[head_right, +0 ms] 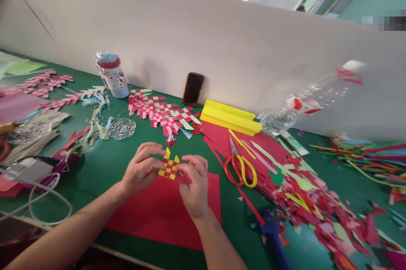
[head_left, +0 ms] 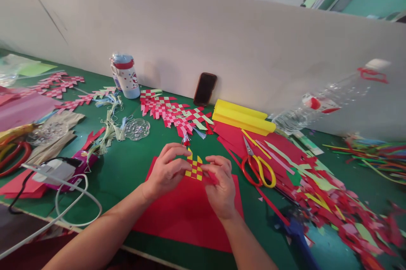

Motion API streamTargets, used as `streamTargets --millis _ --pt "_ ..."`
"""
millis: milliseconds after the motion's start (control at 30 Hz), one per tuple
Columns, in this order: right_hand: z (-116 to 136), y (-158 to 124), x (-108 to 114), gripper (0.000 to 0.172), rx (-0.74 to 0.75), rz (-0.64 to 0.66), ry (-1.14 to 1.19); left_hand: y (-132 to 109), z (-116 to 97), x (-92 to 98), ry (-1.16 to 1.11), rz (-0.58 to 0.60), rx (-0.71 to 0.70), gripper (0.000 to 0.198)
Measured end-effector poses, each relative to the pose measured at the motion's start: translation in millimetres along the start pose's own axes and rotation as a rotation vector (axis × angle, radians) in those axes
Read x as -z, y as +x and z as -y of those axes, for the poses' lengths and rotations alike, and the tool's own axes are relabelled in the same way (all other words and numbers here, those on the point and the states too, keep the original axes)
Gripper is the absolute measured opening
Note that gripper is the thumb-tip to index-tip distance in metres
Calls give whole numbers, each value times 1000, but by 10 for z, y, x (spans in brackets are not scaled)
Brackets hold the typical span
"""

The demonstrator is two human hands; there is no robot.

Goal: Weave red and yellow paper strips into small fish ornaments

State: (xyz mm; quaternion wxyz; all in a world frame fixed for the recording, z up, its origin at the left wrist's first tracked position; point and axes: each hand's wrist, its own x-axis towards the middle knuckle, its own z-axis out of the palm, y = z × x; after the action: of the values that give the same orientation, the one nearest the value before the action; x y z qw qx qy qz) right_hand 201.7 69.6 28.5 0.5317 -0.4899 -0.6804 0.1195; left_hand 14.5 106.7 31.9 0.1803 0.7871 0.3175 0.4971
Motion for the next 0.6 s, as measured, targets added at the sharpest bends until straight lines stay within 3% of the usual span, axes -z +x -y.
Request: streamTargets --millis 100,233,433,533,600 --pt "5 -10 -11 11 -55 34 66 31 -19 -2 -80 28 68 16" --pt "43 -43 -44 2 -200 101 159 57 -60 -10 -248 117 317 11" --pt "106 -81 -55 22 -331 161 236 31 -80 -37 -535 113 660 24" --pt "87 -78 -56 21 -311 148 230 22 -62 -43 -664 151 717 26" --pt "63 -63 -52 13 -257 117 201 21 -45 -44 -648 152 659 21"
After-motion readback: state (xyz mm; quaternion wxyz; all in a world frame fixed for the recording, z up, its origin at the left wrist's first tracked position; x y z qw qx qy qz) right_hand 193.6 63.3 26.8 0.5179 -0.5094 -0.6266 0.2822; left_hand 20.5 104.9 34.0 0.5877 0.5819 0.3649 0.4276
